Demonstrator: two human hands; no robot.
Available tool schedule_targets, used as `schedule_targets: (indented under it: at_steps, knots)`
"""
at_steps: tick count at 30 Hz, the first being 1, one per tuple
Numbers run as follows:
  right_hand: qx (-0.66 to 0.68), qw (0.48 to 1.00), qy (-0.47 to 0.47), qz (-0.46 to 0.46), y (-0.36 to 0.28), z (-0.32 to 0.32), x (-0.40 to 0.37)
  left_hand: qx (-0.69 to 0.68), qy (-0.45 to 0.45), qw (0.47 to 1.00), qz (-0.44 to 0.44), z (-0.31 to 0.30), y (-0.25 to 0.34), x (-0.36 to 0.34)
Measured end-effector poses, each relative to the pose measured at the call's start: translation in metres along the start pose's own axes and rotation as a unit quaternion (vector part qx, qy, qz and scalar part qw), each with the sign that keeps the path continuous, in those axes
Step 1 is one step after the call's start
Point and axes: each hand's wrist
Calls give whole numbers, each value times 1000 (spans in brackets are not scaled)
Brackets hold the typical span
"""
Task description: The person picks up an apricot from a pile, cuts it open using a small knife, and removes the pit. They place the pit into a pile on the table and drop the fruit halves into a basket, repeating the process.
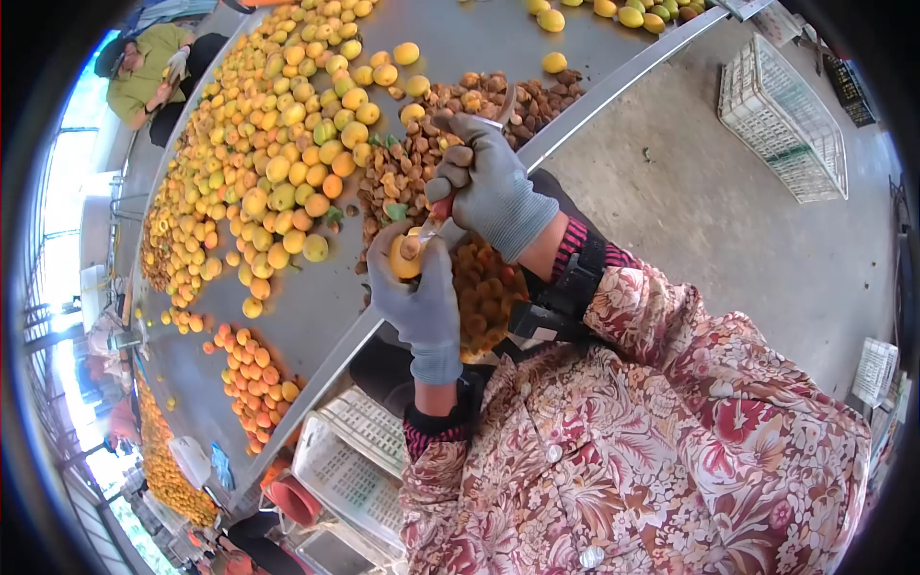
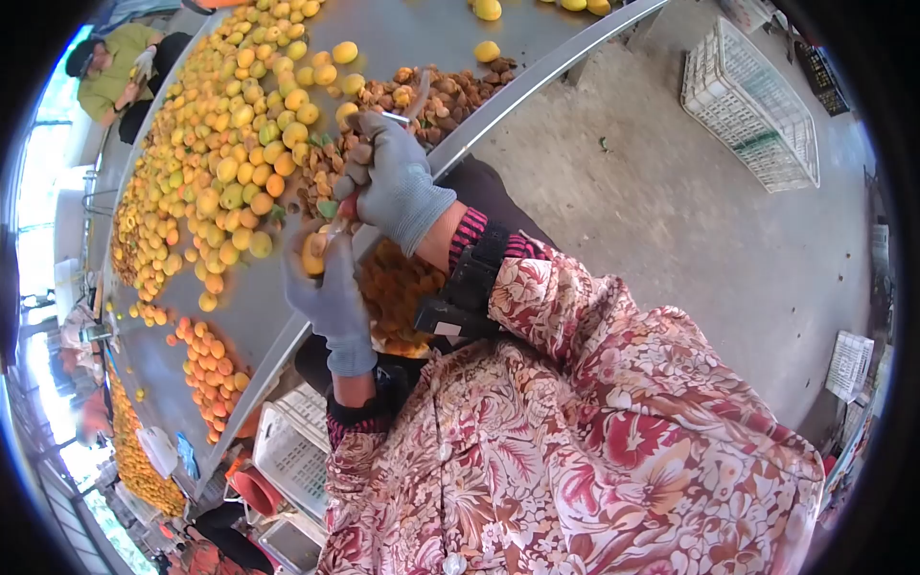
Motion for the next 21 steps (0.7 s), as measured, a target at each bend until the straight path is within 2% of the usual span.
schedule_targets:
  at_steps: [2,3,5,6,7,9,10,11,13,15,17,18,20,21]
  knots:
    - [25,999,-26,-1,2,-7,11,-90,3,995,-35,5,-6,8]
    - [46,998,-47,3,1,-10,17,-89,1,996,-31,8,-10,10]
    - [25,999,-23,-10,1,-3,18,-113,-3,994,-5,15,-13,15]
    - [54,997,-43,-16,1,-8,26,-184,1,982,-51,17,-17,19]
    - [82,994,-63,-21,1,-13,31,-184,-1,982,-53,15,-15,23]
    - [67,987,-141,-49,-9,-24,40,-321,-18,928,-190,7,-14,31]
    - [51,986,-148,-56,-18,-28,43,-320,-18,912,-258,1,-19,37]
    - [34,985,-155,-62,-24,-26,42,-319,-13,912,-259,-10,-25,43]
    - [26,987,-134,-82,-28,-26,39,-484,-146,799,-325,-28,-34,49]
    - [-55,988,-121,-81,-32,-28,40,-473,-161,800,-331,-33,-36,49]
    - [-65,988,-121,-70,-29,-30,35,-450,-194,804,-336,-38,-34,51]
    - [-99,988,-98,-60,-26,-30,31,-449,-189,806,-337,-40,-36,51]
    - [-121,990,-69,-38,-19,-32,30,-452,-48,793,-406,-43,-45,49]
    - [-121,990,-70,-34,-15,-33,29,-451,-44,794,-406,-42,-49,44]
Point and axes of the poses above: each hand's wrist, its own x-axis towards the middle knuckle, its own z-axis out of the palm, y = z × x, and after that the axes turned 9 degrees about -y, right-handed
